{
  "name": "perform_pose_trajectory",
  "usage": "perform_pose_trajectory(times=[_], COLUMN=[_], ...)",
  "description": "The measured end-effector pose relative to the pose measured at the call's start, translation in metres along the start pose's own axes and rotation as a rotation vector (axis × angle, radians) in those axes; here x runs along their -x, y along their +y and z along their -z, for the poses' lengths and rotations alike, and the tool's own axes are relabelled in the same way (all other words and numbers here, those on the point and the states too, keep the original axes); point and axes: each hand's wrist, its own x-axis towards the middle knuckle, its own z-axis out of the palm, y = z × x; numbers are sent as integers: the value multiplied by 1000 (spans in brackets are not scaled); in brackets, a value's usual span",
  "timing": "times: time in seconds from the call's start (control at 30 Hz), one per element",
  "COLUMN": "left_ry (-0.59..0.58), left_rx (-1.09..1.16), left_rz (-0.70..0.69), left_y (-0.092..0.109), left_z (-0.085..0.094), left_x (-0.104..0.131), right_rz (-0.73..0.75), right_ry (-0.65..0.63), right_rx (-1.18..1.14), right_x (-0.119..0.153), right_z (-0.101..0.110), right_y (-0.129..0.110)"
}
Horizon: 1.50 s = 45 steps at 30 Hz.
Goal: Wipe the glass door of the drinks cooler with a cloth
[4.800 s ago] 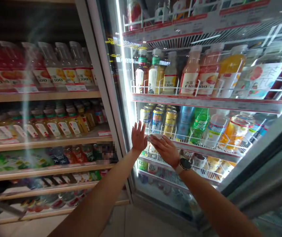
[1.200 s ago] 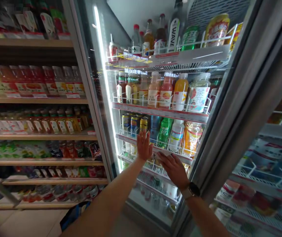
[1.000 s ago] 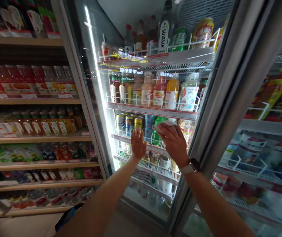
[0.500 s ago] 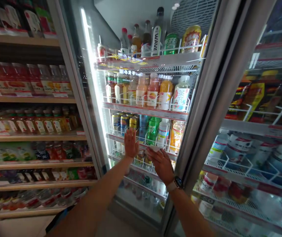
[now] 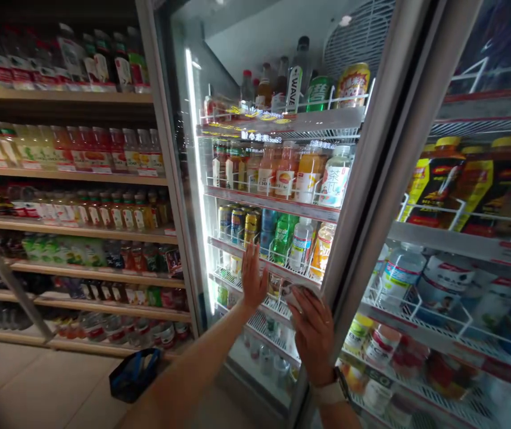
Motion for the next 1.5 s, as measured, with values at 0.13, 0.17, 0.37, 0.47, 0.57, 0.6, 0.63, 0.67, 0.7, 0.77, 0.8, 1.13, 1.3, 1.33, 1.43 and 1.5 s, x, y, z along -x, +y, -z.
perform_pose_trajectory(times=[0.13, 0.17, 0.37, 0.47, 0.57, 0.6, 0.63, 0.67, 0.7, 0.77, 0.8, 1.13, 1.3, 1.33, 1.43, 1.5], left_ry=[-85, -114, -226, -175, -183, -197, -207, -213, -216, -217, -212, -78, 33, 46, 88, 130], left_rx=[111, 140, 295, 362, 406, 402, 385, 359, 328, 274, 258, 248, 222, 209, 165, 105], left_rz=[-81, -116, -190, -54, 117, 183, 252, 317, 368, 426, 443, 645, 721, 712, 631, 579], left_y=[44, 53, 100, 125, 148, 155, 160, 165, 169, 175, 177, 200, 207, 208, 210, 209], left_z=[4, 3, -8, -19, -31, -35, -37, -39, -41, -41, -40, -31, 3, 15, 62, 98], left_x=[1, -2, -24, -26, -27, -27, -28, -30, -32, -36, -38, -47, -34, -30, -16, -5], right_rz=[-50, -63, -132, -131, -122, -122, -125, -130, -135, -139, -137, -67, -140, -155, -133, -81], right_ry=[179, 218, 345, 389, 388, 385, 379, 367, 351, 307, 285, 258, 299, 294, 246, 198], right_rx=[70, 82, 137, 144, 117, 97, 73, 42, 9, -60, -96, -362, -468, -490, -603, -698], right_x=[-25, -30, -45, -41, -36, -35, -34, -33, -32, -30, -29, -31, -36, -36, -37, -37], right_z=[12, 13, 21, 32, 43, 47, 50, 54, 57, 63, 65, 76, 72, 71, 65, 59], right_y=[-3, -3, -2, 5, 19, 25, 30, 35, 40, 48, 50, 56, 51, 47, 27, 10])
